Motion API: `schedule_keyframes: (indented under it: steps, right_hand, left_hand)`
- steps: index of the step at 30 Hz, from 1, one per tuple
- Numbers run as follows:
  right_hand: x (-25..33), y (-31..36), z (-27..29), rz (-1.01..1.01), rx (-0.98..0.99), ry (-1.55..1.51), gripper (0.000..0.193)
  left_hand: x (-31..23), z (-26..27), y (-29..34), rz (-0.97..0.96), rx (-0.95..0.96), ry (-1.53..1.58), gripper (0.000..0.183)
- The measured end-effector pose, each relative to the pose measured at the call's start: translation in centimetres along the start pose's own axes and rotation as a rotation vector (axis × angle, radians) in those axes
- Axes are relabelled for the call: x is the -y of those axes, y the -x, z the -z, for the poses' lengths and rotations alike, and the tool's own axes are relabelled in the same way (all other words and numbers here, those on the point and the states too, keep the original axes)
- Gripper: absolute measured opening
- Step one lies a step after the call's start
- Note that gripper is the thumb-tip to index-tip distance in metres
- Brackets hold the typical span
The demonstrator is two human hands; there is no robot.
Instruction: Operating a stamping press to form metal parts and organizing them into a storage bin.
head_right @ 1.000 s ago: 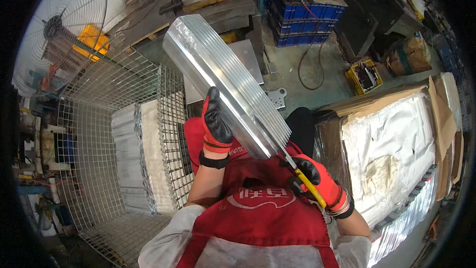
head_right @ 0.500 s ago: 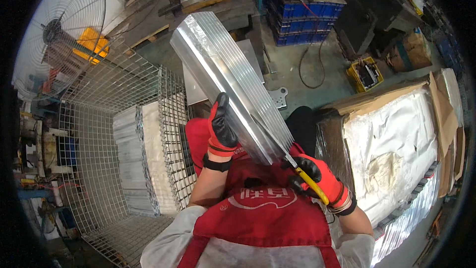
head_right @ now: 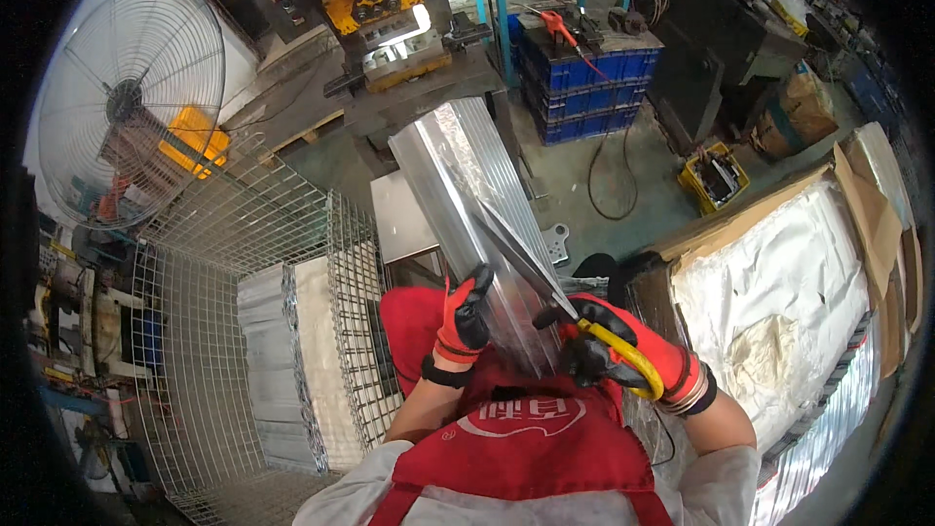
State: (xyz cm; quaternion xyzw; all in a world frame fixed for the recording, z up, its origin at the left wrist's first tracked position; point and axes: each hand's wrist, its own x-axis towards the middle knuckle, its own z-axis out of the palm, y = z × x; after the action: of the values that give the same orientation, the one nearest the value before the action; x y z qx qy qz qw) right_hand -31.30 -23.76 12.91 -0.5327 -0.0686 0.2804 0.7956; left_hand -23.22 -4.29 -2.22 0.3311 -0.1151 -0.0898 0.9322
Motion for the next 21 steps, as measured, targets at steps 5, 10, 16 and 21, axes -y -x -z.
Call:
schedule_keyframes:
  steps: [5, 10, 16, 21]
  right_hand:
    - [-1.0, 0.7, 0.0, 0.001, -0.023, -0.089, 0.065]
    - [-1.4, 0.4, -0.6, 0.105, -0.051, -0.124, 0.055]
    - [0.0, -0.7, -1.3, 0.132, -0.068, -0.139, 0.039]
    - [0.0, -1.1, -1.9, 0.196, -0.124, -0.135, 0.038]
  left_hand:
    - [0.2, 0.5, 0.2, 0.001, 0.013, -0.079, 0.07]
    - [-0.2, -0.1, 0.2, 0.196, -0.115, 0.129, 0.072]
    - [-1.2, -2.6, 0.5, 0.127, 0.009, 0.03, 0.036]
    - [-0.5, -2.8, 1.1, 0.097, 0.049, -0.09, 0.04]
